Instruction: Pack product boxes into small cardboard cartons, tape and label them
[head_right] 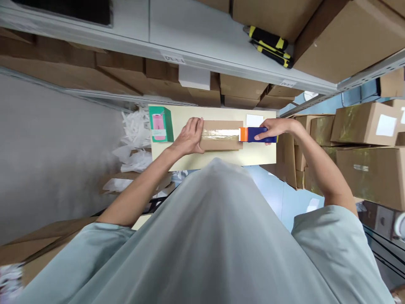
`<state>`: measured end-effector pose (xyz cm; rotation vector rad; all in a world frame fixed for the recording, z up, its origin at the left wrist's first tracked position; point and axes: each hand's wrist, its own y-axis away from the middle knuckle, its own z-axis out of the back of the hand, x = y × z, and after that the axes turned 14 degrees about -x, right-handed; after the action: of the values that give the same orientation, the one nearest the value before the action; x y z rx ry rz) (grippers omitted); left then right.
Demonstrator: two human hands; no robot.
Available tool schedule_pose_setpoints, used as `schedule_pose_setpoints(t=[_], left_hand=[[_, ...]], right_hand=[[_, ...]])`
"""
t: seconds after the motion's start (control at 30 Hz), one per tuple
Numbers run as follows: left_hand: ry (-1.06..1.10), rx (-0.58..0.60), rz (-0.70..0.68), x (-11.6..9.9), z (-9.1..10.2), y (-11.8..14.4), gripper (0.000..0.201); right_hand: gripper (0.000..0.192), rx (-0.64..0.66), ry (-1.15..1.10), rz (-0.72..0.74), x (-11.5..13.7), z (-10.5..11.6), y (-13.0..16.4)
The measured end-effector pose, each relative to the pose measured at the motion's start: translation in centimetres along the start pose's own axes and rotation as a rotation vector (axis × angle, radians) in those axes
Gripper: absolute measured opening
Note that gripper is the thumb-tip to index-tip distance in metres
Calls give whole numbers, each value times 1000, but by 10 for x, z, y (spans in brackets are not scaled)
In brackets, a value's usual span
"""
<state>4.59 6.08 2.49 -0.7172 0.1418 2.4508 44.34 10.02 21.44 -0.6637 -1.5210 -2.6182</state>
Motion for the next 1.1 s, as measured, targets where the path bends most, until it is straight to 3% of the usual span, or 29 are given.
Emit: schedule_pose_setpoints(t=[0.17,0.47,0.67,0.87,1.03,1.1], left_hand=[[10,-1,-11,-7,-7,-6,155],[-34,27,26,-12,-11,-17,156],[-60,49,67,-21,-13,-18,154],[-41,34,131,-33,-16,-10,149],[-18,13,143,-36,-21,-7,145],[-20,4,130,-35,-21,-9,146]], right_hand=[[81,-19,40,-92,-63,19,33],[66,-97,88,-162,-88,-12,-35],[56,-194,266,-112,-75,-34,-56],[60,-311,411,-154,-41,-70,-61],[52,-340,442,-181,-31,-99,-61],[48,-420,452,-216,-29,-111,-63]])
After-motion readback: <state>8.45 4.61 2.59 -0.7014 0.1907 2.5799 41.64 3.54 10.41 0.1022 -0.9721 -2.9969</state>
